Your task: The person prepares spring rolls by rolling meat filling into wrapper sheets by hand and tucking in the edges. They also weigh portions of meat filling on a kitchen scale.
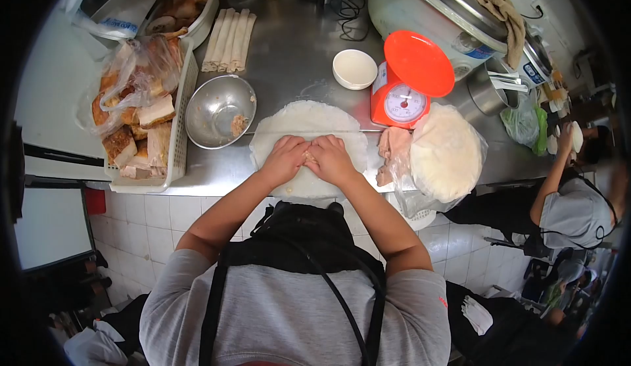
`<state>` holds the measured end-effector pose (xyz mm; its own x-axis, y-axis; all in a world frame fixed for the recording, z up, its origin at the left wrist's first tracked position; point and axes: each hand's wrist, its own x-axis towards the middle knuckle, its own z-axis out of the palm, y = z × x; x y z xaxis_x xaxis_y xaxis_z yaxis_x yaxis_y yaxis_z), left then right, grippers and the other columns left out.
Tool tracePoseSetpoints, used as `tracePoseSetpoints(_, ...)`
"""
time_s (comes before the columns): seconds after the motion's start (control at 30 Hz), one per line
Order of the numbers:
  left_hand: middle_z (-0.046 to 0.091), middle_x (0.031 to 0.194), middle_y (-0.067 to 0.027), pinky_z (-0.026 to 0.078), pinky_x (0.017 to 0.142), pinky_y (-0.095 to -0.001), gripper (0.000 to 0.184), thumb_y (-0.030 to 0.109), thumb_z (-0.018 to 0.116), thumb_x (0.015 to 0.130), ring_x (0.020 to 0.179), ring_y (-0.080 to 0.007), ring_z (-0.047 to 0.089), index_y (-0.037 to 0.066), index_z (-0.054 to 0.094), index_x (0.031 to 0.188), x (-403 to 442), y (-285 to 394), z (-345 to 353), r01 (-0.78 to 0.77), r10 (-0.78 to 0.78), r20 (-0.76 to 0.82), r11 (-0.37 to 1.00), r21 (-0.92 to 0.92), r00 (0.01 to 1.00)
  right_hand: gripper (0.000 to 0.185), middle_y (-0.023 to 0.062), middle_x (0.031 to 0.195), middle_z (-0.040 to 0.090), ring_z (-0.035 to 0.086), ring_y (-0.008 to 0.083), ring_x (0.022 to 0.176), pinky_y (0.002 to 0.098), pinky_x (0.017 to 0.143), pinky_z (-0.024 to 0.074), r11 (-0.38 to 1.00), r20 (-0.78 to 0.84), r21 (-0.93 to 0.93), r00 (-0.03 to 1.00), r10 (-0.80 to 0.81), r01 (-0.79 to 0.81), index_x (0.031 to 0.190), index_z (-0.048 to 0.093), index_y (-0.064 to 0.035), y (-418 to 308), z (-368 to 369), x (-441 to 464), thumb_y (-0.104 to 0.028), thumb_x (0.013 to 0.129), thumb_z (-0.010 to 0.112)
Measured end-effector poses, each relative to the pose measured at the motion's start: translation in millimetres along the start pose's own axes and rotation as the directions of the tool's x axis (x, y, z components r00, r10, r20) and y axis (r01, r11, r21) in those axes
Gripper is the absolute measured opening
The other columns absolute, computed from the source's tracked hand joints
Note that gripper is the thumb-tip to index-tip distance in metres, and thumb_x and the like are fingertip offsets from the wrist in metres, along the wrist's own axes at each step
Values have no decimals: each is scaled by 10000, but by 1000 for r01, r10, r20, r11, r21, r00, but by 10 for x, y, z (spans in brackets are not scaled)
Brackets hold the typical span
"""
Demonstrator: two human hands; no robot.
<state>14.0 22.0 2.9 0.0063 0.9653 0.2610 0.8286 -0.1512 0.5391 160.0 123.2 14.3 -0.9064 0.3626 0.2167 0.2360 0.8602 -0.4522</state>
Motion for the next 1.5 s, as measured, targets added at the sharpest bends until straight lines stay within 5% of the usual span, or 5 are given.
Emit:
tracePoseSetpoints(0.83,549,901,-36,379,811,-369,313,197,691,654,897,-232,499,123,646,955,44,169,-130,3,8,-285,999,41,959,307,47,884,537,490,247,891,372,783,366,995,-268,95,963,-14,41,889,617,-103,55,-275,-61,-239,636,727)
tracePoseSetpoints(1.0,547,913,-50,372,828,-379,320,187,672,668,918,-241,501,115,632,978,23,64,61,-36,31,-258,999,-13,966,284,57,913,533,482,259,920,383,793,355,992,-161,76,983,-83,97,869,589,-101,190,-11,-102,-222,644,712)
tracePoseSetpoints(1.1,551,908,-43,367,836,-380,308,169,662,677,915,-233,504,106,626,976,-4,65,60,-3,3,-277,1000,-1,961,317,61,936,533,479,255,938,385,795,354,992,-285,124,957,54,-19,884,603,-102,31,-109,-63,-244,627,723)
tracePoseSetpoints(1.3,560,883,-23,349,869,-374,321,180,657,682,897,-219,508,107,622,993,18,137,11,27,-10,-252,997,66,968,372,58,967,537,477,245,960,385,802,351,1000,-94,-8,996,7,-7,914,628,-107,58,-50,-53,-287,606,733)
tracePoseSetpoints(1.5,560,845,-4,342,855,-386,339,197,676,661,881,-205,505,119,635,989,113,239,69,-26,81,-290,982,189,954,248,20,897,558,494,228,920,374,794,356,999,-180,-25,983,38,-43,836,643,-112,159,-87,-135,-243,639,714)
